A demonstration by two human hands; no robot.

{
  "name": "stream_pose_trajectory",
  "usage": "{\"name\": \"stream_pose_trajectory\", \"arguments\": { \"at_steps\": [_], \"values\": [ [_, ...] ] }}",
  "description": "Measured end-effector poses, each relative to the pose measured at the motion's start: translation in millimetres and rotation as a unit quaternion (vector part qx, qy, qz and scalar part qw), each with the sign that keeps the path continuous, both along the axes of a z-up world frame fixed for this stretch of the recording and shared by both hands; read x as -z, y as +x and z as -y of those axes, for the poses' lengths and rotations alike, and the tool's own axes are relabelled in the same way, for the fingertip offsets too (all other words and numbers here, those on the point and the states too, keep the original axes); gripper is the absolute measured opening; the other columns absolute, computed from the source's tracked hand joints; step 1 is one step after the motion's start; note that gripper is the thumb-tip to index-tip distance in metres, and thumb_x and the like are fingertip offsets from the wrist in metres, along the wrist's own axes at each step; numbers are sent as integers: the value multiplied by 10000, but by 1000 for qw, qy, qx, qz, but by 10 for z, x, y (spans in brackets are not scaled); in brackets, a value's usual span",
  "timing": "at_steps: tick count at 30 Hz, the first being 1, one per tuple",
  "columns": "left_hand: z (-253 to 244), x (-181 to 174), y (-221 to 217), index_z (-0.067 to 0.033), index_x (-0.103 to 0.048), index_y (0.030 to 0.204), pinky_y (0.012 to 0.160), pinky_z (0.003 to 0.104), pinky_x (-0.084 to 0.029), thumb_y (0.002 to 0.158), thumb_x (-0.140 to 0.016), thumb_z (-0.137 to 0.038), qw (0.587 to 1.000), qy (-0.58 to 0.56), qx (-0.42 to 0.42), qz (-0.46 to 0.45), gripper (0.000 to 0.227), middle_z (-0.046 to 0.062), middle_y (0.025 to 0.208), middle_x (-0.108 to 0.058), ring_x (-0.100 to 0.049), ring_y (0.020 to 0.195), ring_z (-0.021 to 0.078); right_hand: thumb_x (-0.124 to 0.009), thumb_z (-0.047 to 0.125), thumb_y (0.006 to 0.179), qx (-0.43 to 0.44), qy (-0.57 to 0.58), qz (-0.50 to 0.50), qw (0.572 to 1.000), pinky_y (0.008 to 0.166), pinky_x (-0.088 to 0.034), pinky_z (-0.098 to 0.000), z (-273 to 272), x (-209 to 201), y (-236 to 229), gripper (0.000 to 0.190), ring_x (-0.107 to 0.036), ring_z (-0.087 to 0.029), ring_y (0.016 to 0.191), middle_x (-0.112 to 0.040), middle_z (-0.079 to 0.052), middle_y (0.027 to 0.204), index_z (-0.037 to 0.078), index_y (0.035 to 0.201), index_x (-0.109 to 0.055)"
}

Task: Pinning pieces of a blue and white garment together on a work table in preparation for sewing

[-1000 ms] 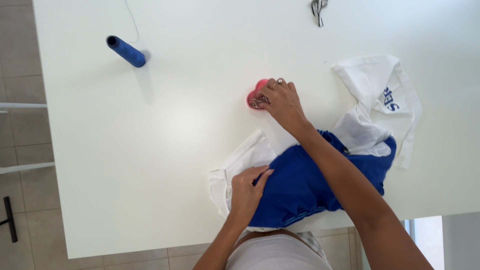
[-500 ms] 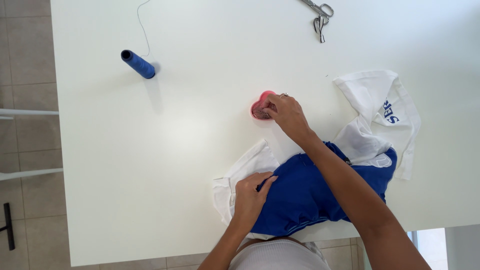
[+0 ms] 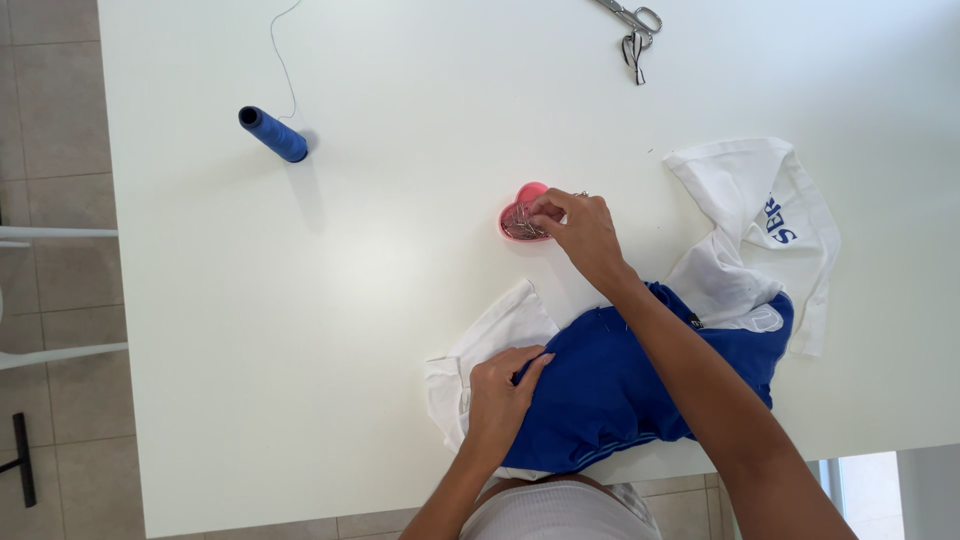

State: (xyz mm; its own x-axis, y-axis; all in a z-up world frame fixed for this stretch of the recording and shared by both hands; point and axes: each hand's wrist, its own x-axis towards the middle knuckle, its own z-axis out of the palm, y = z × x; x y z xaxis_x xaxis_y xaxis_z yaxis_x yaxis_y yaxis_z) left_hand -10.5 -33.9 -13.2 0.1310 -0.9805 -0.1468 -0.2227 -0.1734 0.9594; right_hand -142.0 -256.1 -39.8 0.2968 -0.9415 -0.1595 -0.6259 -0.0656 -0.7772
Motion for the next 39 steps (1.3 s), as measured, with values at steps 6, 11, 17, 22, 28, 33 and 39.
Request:
{"name": "stream_pose_trajectory", "arguments": {
  "at_steps": [6,11,17,22,28,33,39],
  "values": [
    [-7,-32,-1,-102,-868,1125,914,293,-672,990,-779,-230,1000,19,-4,-4,206,60,1059,-877,-841,964,187,-758,209,994,30,2,-13,999,864,-510,-321,-33,-57,24,51,-651,-135,798,-815,70,926,189,980,-803],
    [-5,47,-1,-100,-878,1080,868,265,-653,983,-791,-180,1000,-1,-9,-6,153,49,1013,-875,-824,910,155,-732,46,982,75,-7,92,993,646,-612,-244,-317,-512,-36,106,-702,-122,670,-801,-22,837,91,1025,-819],
    [56,-63,34,-88,-885,1032,698,332,-634,984,-825,-129,1000,2,-24,13,87,94,912,-843,-804,785,241,-828,-18,945,128,33,212,968,708,-642,-340,-1438,-843,-254,136,-770,-165,645,-837,-96,860,78,1036,-796],
    [27,-77,-12,-131,-908,1057,611,317,-589,972,-833,-131,998,37,-37,-22,112,83,836,-851,-792,715,209,-847,2,901,150,134,182,963,637,-703,-358,-1945,-580,-403,88,-851,-239,658,-868,-152,819,35,982,-861],
    [42,-157,-14,-113,-903,1088,582,304,-542,992,-810,-114,996,66,-44,-30,133,90,819,-854,-696,655,105,-795,-29,941,165,101,173,966,669,-735,-380,-2011,-646,-311,103,-864,-264,742,-829,-161,866,3,1014,-860],
    [-8,-111,-25,-100,-897,1096,596,306,-541,1003,-797,-115,996,68,-44,-28,137,101,855,-869,-713,669,124,-829,-35,891,183,175,177,951,653,-726,-358,-2085,-521,-335,163,-848,-255,705,-821,-177,808,-9,1037,-761],
    [-17,-184,-25,-63,-890,1092,650,336,-602,992,-794,-85,997,52,-45,-22,141,131,895,-877,-818,766,249,-819,-30,878,162,205,186,947,633,-712,-342,-2057,-423,-384,322,-840,-248,682,-834,-190,824,30,1087,-582]
  ]
}}
